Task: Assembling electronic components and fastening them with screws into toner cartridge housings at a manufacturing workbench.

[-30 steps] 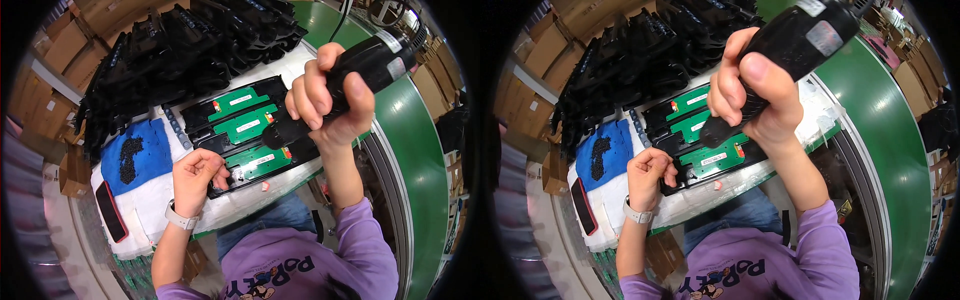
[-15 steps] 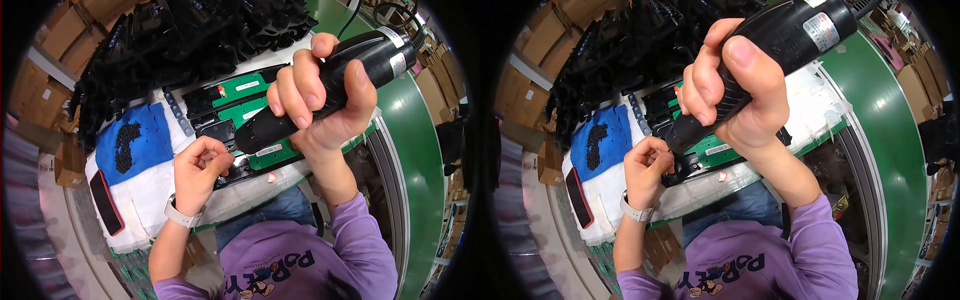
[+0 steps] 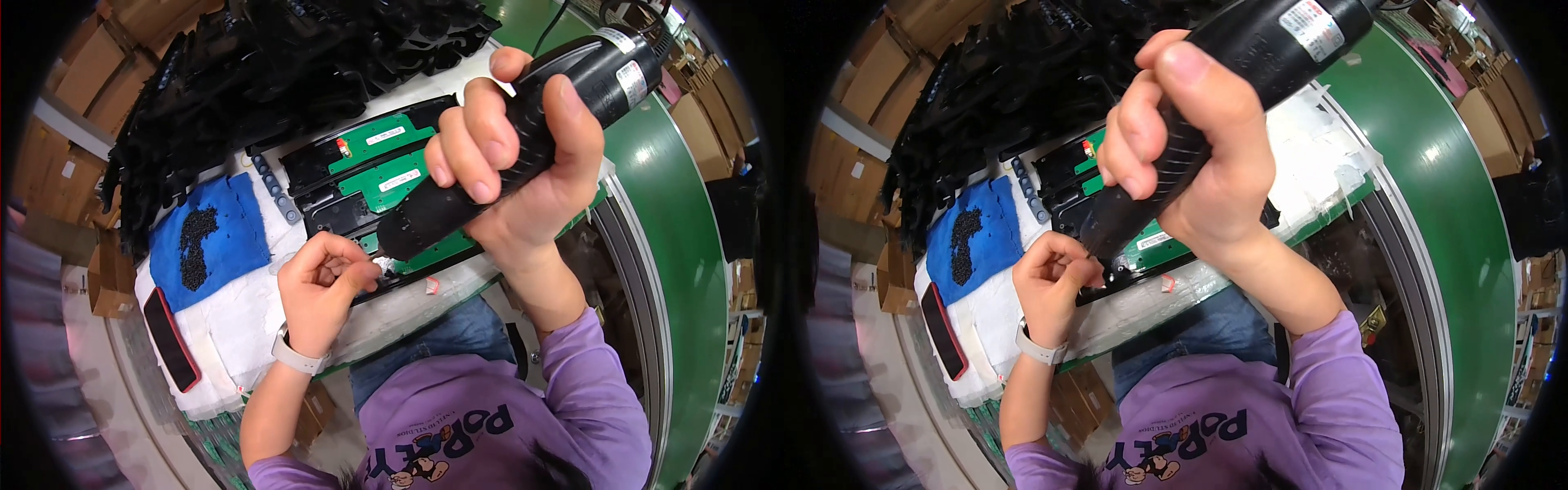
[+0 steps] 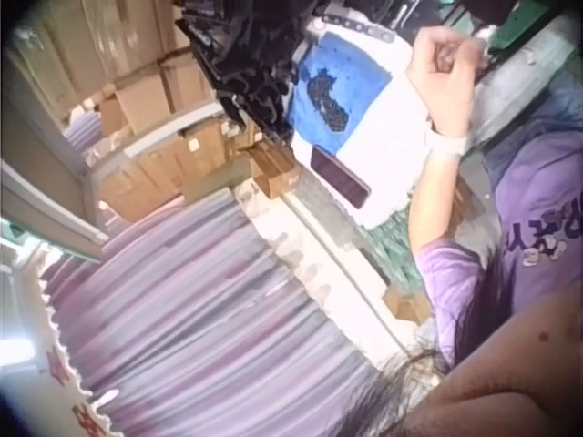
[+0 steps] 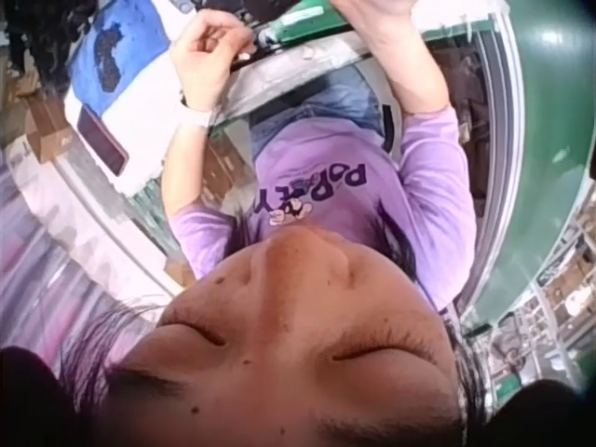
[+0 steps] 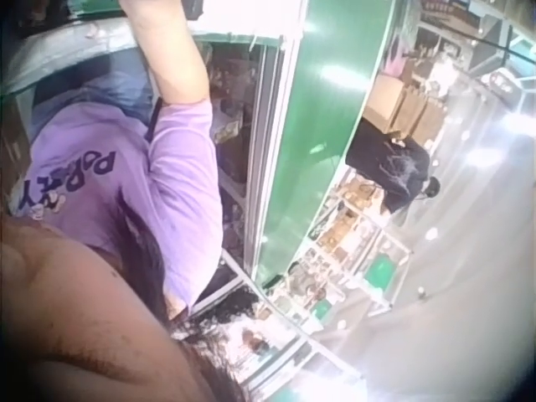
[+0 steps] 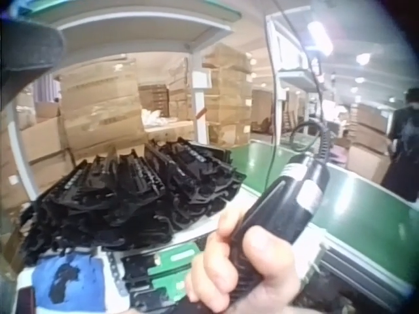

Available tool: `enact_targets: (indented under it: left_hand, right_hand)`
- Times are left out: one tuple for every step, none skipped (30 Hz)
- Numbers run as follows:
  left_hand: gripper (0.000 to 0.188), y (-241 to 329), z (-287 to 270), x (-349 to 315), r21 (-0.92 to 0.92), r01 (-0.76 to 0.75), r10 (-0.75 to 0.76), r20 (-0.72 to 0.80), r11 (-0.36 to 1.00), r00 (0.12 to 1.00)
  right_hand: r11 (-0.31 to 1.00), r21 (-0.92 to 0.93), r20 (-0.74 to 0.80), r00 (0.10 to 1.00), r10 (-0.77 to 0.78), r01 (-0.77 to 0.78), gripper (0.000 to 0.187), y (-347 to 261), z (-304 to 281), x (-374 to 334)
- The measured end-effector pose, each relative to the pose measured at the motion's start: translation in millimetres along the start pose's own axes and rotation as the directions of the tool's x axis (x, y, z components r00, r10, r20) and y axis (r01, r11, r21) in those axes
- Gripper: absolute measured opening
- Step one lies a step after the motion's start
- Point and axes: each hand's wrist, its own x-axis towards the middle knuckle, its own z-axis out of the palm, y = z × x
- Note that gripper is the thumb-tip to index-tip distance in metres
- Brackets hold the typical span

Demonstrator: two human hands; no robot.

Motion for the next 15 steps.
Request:
enact_targets:
  left_hand:
    - [0.017,-0.5,4.0,2.0,-0.005,0.001,-0.001,0.007,1.000,1.000]
    - [0.026,0.0,10.1,4.5,0.077,-0.186,0.186,-0.005,0.980,0.982]
    - [0.036,1.0,14.3,5.7,0.160,-0.362,0.368,-0.006,0.918,0.930]
    - [0.053,3.0,6.9,4.8,0.363,-0.420,0.409,0.110,0.832,0.906]
    - [0.053,5.1,6.1,6.6,0.358,-0.420,0.409,0.109,0.834,0.906]
    - [0.056,5.8,6.0,10.8,0.576,-0.507,0.457,0.244,0.641,0.855]
    - [0.059,5.1,6.2,13.1,0.727,-0.569,0.458,0.385,0.384,0.801]
    - [0.057,2.0,6.4,12.4,0.726,-0.557,0.403,0.405,0.404,0.820]
    - [0.057,0.1,7.4,12.7,0.723,-0.559,0.403,0.407,0.407,0.820]
    - [0.057,-1.7,8.4,13.0,0.745,-0.551,0.367,0.426,0.376,0.827]
    - [0.057,-2.6,9.7,13.0,0.766,-0.543,0.329,0.443,0.343,0.834]
    - [0.053,-2.2,9.6,12.1,0.767,-0.531,0.322,0.432,0.360,0.842]
    - [0.053,-2.3,9.3,11.8,0.768,-0.530,0.321,0.432,0.358,0.843]
    - [0.053,-2.5,8.9,11.7,0.770,-0.526,0.317,0.429,0.360,0.846]
    - [0.052,-2.3,9.2,11.3,0.771,-0.523,0.315,0.427,0.364,0.848]
  right_hand:
    - [0.998,0.060,0.045,0.999,0.010,-0.013,0.036,-2.6,-7.6,-1.3]
    - [0.996,0.073,-0.004,0.999,0.045,-0.045,0.030,-8.5,-7.3,-2.5]
    - [0.993,0.090,-0.051,0.995,0.083,-0.078,0.025,-15.4,-7.0,-3.4]
    - [0.992,0.027,0.005,0.993,0.119,-0.119,0.024,-23.9,-11.5,-5.1]
    - [0.995,-0.030,0.073,0.993,0.095,-0.093,0.023,-28.5,-14.5,-6.2]
    - [0.967,-0.235,0.112,0.985,0.128,-0.099,0.030,-37.1,-20.7,-7.8]
    - [0.899,-0.429,0.145,0.975,0.169,-0.092,0.038,-43.0,-24.2,-8.5]
    - [0.871,-0.488,0.126,0.984,0.129,-0.052,0.037,-42.8,-25.1,-10.6]
    - [0.869,-0.492,0.122,0.984,0.130,-0.054,0.037,-43.1,-24.1,-11.7]
    - [0.861,-0.503,0.067,0.990,0.122,-0.072,0.036,-42.9,-23.3,-12.6]
    - [0.854,-0.513,0.011,0.994,0.112,-0.090,0.036,-42.3,-22.5,-13.4]
    - [0.863,-0.496,-0.011,0.995,0.104,-0.095,0.034,-38.8,-21.2,-13.4]
    - [0.865,-0.493,-0.011,0.995,0.103,-0.095,0.034,-36.4,-20.9,-13.0]
    - [0.851,-0.516,-0.023,0.994,0.107,-0.103,0.033,-34.3,-21.1,-12.4]
    - [0.835,-0.540,-0.034,0.993,0.111,-0.112,0.032,-34.1,-21.1,-11.8]
